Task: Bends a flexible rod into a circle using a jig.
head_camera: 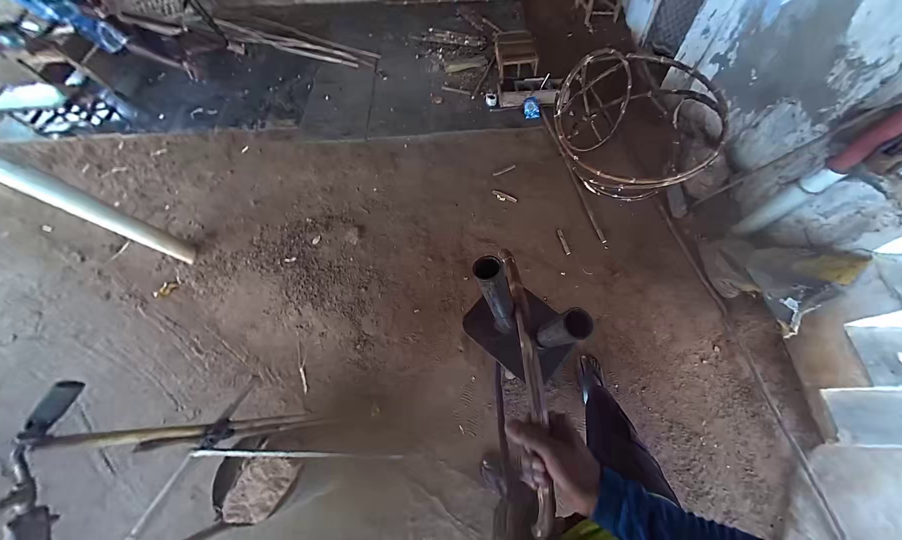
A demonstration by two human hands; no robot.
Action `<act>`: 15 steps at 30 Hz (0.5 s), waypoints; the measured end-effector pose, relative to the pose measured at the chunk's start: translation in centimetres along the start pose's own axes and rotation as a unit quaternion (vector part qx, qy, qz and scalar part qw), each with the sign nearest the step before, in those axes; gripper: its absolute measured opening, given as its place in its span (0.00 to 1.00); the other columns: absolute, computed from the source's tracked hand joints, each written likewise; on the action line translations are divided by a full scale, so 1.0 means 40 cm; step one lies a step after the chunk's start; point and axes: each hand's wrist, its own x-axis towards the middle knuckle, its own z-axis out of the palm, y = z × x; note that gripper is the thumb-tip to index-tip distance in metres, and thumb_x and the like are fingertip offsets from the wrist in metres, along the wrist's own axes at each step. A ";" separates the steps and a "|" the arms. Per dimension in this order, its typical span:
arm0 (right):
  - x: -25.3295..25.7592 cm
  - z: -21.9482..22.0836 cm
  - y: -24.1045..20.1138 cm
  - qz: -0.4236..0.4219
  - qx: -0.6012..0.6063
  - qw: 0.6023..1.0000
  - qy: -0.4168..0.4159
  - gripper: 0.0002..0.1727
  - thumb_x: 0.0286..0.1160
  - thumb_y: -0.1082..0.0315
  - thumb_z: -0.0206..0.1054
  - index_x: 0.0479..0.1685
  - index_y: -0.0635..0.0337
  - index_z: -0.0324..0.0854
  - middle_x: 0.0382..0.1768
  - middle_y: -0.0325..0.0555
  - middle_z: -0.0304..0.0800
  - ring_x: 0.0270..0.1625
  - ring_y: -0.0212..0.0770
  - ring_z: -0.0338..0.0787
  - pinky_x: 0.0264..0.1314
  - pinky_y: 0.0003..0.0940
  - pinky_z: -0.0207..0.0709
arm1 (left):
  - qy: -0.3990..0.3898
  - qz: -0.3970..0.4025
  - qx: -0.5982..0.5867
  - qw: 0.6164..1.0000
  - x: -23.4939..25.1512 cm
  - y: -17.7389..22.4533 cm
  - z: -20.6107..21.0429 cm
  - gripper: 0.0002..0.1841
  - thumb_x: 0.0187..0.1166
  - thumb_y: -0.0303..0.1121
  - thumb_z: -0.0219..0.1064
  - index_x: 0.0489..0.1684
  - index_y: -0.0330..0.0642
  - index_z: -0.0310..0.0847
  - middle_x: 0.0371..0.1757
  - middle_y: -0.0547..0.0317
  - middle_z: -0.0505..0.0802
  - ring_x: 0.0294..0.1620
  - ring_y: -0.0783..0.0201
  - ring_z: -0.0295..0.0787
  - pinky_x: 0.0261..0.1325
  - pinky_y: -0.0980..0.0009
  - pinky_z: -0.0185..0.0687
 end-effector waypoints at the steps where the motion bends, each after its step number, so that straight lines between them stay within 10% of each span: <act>1: 0.014 0.015 -0.032 -0.017 0.009 1.000 0.000 0.15 0.82 0.53 0.68 0.38 0.55 0.75 0.16 0.34 0.70 0.15 0.32 0.73 0.21 0.30 0.75 | -0.019 -0.040 -0.037 0.998 0.007 0.000 -0.028 0.37 0.59 0.60 0.83 0.56 0.35 0.86 0.52 0.48 0.94 0.56 0.55 0.92 0.67 0.54 0.86; 6: 0.040 -0.031 0.002 -0.092 -0.077 0.993 -0.020 0.29 0.82 0.56 0.69 0.75 0.65 0.70 0.52 0.53 0.90 0.52 0.46 0.92 0.61 0.44 0.86 | -0.037 -0.054 -0.122 0.990 0.089 0.095 -0.138 0.22 0.62 0.42 0.86 0.40 0.31 0.90 0.30 0.55 0.95 0.30 0.68 0.93 0.44 0.67 0.93; 12: -0.032 -0.055 0.174 -0.039 -0.280 0.958 0.039 0.24 0.73 0.51 0.75 0.60 0.56 0.82 0.43 0.43 0.91 0.43 0.37 0.92 0.52 0.41 0.87 | 0.027 -0.048 -0.003 0.998 0.154 0.129 -0.134 0.28 0.61 0.42 0.80 0.53 0.26 0.87 0.32 0.45 0.95 0.30 0.49 0.94 0.40 0.43 0.90; 15: -0.028 -0.037 0.142 -0.085 -0.276 0.952 0.099 0.23 0.70 0.50 0.78 0.56 0.56 0.85 0.41 0.39 0.93 0.42 0.34 0.93 0.51 0.37 0.89 | -0.017 -0.027 -0.079 0.996 0.178 0.147 -0.181 0.38 0.57 0.41 0.84 0.68 0.27 0.79 0.35 0.50 0.96 0.28 0.61 0.93 0.36 0.54 0.92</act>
